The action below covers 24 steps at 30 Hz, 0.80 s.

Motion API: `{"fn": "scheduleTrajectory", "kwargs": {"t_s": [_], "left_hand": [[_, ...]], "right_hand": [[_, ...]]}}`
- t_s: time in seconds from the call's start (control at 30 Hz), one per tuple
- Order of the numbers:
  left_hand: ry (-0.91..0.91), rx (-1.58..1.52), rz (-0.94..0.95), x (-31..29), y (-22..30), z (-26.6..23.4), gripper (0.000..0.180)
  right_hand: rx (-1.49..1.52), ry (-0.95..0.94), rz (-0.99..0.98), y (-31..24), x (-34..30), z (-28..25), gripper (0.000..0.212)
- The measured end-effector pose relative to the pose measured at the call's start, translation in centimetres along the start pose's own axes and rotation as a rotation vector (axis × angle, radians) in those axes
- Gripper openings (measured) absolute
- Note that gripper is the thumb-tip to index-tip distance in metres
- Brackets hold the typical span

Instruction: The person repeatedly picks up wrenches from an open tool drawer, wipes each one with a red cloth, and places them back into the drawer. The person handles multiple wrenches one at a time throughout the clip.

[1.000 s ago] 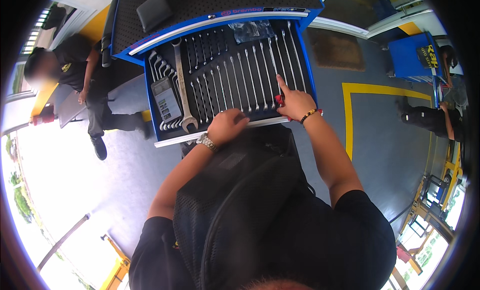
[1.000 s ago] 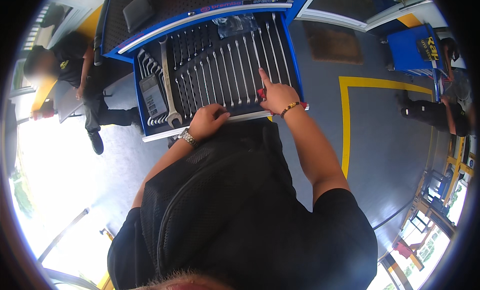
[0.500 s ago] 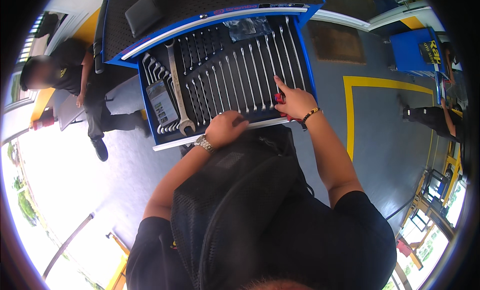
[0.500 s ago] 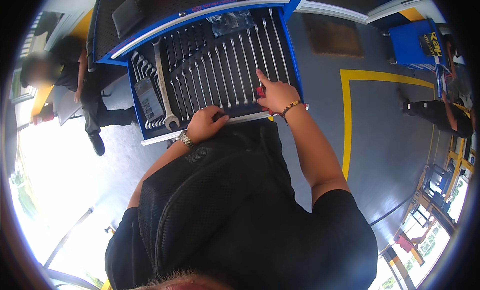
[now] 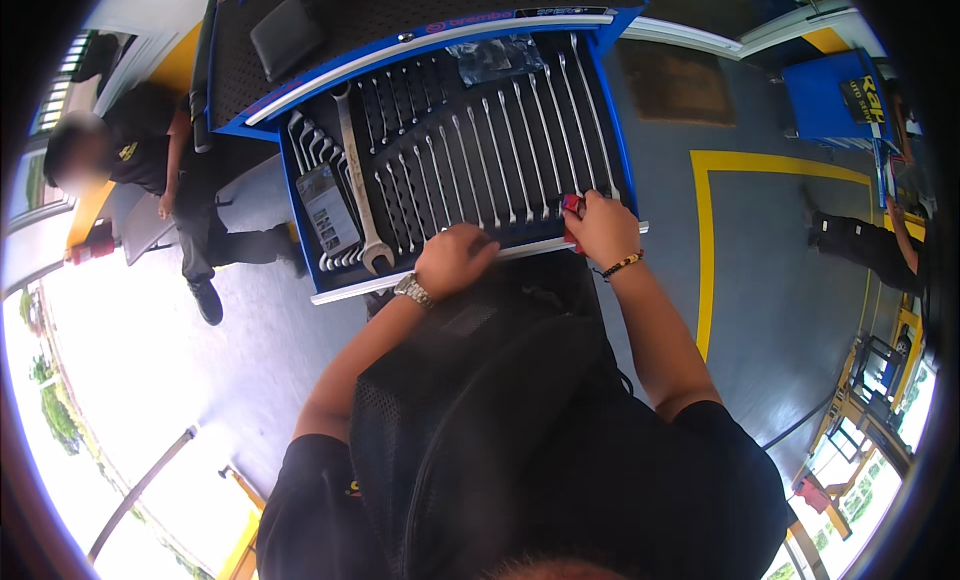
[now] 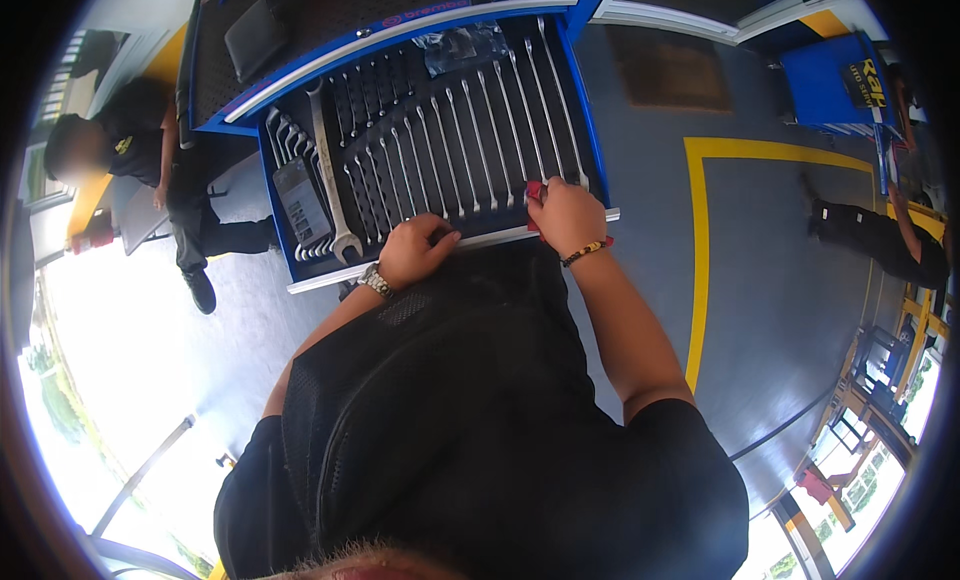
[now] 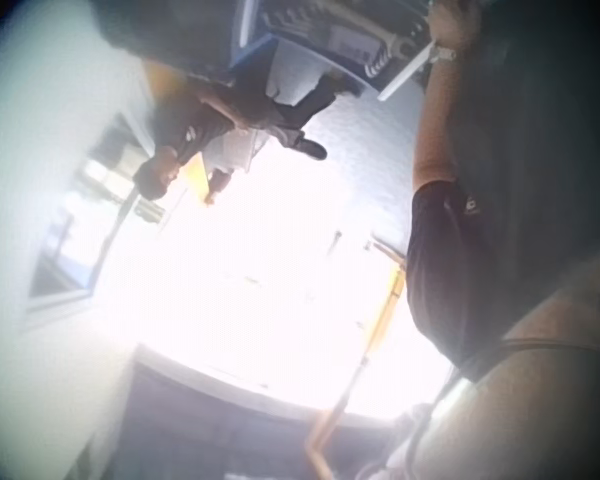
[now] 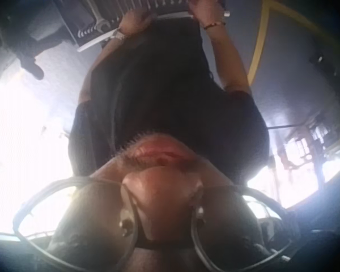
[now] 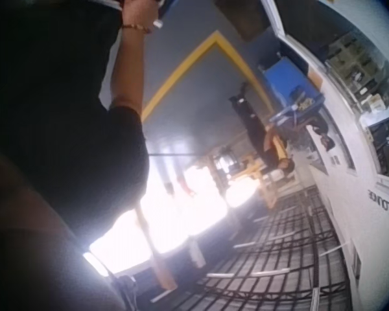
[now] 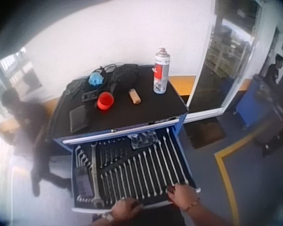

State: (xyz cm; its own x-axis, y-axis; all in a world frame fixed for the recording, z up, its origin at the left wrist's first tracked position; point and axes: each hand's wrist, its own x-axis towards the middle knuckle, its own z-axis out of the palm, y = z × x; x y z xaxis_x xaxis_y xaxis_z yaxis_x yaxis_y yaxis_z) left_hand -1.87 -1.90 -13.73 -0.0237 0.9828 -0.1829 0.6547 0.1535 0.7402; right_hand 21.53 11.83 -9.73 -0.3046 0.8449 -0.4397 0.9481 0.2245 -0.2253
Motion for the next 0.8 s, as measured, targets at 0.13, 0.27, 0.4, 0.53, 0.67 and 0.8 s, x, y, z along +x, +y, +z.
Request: {"fn": "scheduleTrajectory", "kwargs": {"t_s": [0.13, 0.27, 0.4, 0.53, 0.67, 0.8], "left_hand": [[0.003, 0.017, -0.006, 0.1, 0.2, 0.0, 0.026], [0.032, -0.009, 0.001, 0.0, -0.3, 0.0, 0.029], [0.043, -0.197, -0.131, -0.3, 0.2, -0.5, 0.029], [-0.072, -0.363, -0.217, 0.6, 0.2, -1.4, 0.031], [-0.276, -1.048, -0.358, 4.0, 3.5, -1.2, 0.041], [-0.404, -1.344, -0.405, 7.3, 7.9, -2.1, 0.042]], "right_hand": [[-0.026, 0.015, 0.057, -0.7, 0.7, 0.1, 0.033], [-0.027, -0.018, 0.088, -1.0, 1.4, 0.3, 0.032], [0.16, 0.087, 0.121, -0.3, 1.4, -0.1, 0.033], [0.714, 0.19, 0.026, 0.0, 0.5, -1.4, 0.036], [1.036, 0.124, -0.065, -3.7, -1.1, -4.6, 0.026], [1.436, -0.152, -0.057, -3.6, -0.5, -4.4, 0.023]]}}
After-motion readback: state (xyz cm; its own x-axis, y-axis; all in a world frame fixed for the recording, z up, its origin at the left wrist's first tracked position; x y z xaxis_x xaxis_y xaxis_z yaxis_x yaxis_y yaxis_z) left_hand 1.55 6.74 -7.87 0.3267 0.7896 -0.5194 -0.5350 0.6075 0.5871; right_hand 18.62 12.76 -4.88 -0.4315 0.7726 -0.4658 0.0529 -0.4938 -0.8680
